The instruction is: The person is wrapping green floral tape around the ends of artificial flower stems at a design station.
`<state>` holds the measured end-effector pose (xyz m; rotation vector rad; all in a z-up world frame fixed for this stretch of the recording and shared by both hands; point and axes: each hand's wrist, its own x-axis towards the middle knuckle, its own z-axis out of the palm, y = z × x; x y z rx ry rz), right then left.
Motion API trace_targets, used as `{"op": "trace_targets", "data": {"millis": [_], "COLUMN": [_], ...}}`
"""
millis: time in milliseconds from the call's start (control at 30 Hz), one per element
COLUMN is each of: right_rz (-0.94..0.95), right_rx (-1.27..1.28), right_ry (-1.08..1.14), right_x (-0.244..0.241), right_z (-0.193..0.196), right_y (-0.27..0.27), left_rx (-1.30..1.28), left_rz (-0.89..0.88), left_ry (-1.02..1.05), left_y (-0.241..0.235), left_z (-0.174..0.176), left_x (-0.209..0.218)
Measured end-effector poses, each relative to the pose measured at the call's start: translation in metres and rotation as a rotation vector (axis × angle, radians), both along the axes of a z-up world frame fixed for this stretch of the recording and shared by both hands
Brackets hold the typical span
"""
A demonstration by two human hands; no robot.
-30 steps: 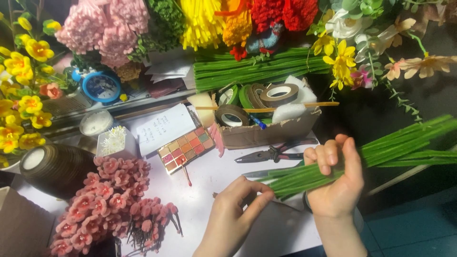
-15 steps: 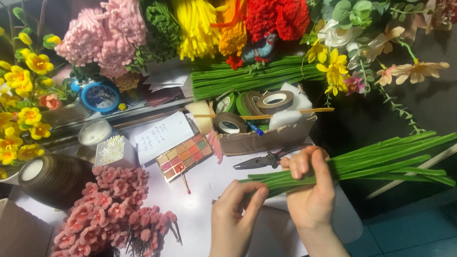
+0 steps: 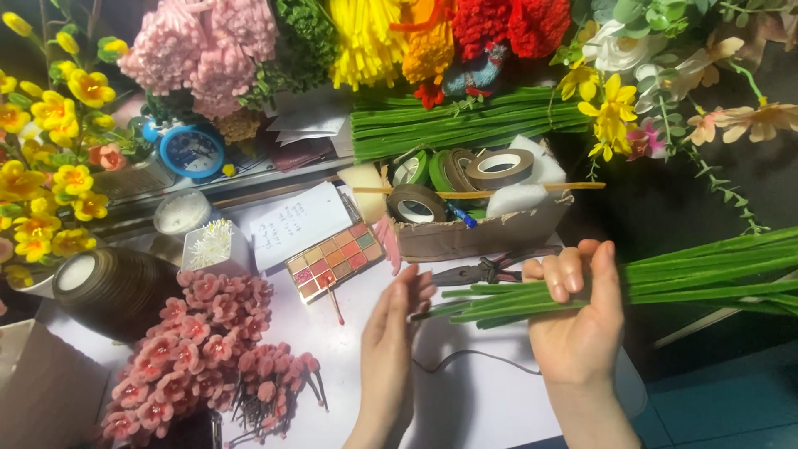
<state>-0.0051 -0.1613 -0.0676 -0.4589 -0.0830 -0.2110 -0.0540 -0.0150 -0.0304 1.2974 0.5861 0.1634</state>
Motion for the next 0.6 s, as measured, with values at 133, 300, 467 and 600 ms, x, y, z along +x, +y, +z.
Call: {"op": "trace_targets", "data": {"millis": [133, 300, 467, 600], "right_rz": [0.012, -0.006, 0.012, 0.070], "right_rx": [-0.023, -0.109, -0.107, -0.007], "right_ry": [0.000, 0.000, 0.021, 0.031], "right_x": [-0.003, -0.007, -0.005, -0.002], "right_z": [0.001, 0.003, 0.003, 0.002], "right_y": [0.003, 0.007, 0.007, -0.002], "left_rx": [-0.435, -0.459, -0.131, 0.229], "left_rz": [0.018, 0.035, -0.171, -0.299], "left_ry": [0.025, -0.050, -0.205, -0.232], "left_y": [-0.007, -0.014, -0.013, 0.000], "left_z": [0.006, 0.007, -0.001, -0.016], "left_x": [0.007, 0.008, 0.006, 0.010]}}
